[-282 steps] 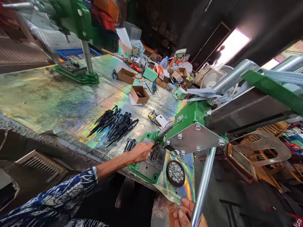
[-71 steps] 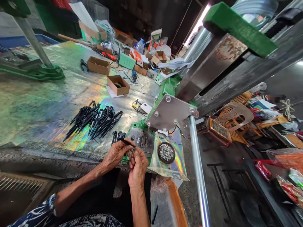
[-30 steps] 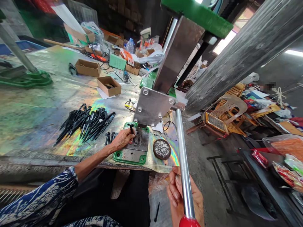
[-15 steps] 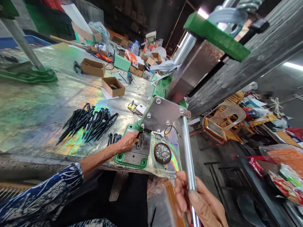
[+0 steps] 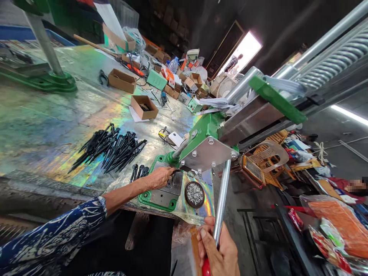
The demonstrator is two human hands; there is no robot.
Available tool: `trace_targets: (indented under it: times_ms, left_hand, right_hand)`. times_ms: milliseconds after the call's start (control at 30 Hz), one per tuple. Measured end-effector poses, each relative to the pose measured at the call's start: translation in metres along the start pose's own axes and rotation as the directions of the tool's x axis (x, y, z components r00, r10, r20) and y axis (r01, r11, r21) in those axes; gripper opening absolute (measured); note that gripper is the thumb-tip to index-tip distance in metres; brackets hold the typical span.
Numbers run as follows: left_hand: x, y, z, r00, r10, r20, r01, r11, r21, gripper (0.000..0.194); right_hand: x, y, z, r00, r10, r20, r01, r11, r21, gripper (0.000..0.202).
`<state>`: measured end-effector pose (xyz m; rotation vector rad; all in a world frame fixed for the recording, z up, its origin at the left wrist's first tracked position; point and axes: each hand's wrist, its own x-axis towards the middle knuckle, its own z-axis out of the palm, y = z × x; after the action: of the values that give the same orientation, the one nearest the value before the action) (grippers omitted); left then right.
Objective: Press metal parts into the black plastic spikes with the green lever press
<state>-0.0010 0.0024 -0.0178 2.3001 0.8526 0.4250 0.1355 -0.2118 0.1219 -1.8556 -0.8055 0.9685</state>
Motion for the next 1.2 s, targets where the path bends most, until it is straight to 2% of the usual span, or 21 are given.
trace_targets:
  times_ms: [100, 233, 400, 600, 800, 1033, 1200]
  left_hand:
    - [-0.002, 0.005, -0.005, 1.0, 0.008, 0.021, -0.009, 0.998, 0.055, 0.033]
    - [-0.004, 0.008, -0.008, 0.999, 0.014, 0.041, -0.018, 0.996, 0.091, 0.037]
    - [-0.004, 0.008, -0.008, 1.0, -0.006, 0.03, 0.004, 0.999, 0.054, 0.037]
    - [-0.004, 0.008, -0.006, 1.0, -0.006, 0.03, 0.004, 0.998, 0.067, 0.036]
    - [-0.007, 0.013, -0.01, 0.999, -0.031, 0.039, 0.028, 0.997, 0.073, 0.035]
    - [-0.006, 0.014, -0.007, 0.998, -0.041, 0.057, 0.036, 0.995, 0.088, 0.035]
    - [-0.006, 0.012, -0.006, 0.996, -0.045, 0.073, 0.035, 0.991, 0.132, 0.029]
  right_hand:
    - [0.004, 0.007, 0.011, 0.995, -0.049, -0.092, 0.047, 0.999, -0.026, 0.055]
    - [0.009, 0.016, 0.025, 0.973, -0.139, -0.184, 0.142, 0.99, 0.003, 0.05]
    - [0.019, 0.025, 0.036, 0.96, -0.194, -0.203, 0.201, 0.98, 0.012, 0.041]
    - [0.024, 0.027, 0.04, 0.963, -0.151, -0.221, 0.167, 0.985, 0.053, 0.037]
    - [0.025, 0.03, 0.041, 0.964, -0.159, -0.212, 0.172, 0.984, 0.043, 0.037]
    - [0.047, 0.05, 0.044, 0.947, -0.244, -0.206, 0.249, 0.968, -0.003, 0.031]
    - [0.055, 0.065, 0.048, 0.929, -0.277, -0.244, 0.299, 0.952, 0.059, 0.031]
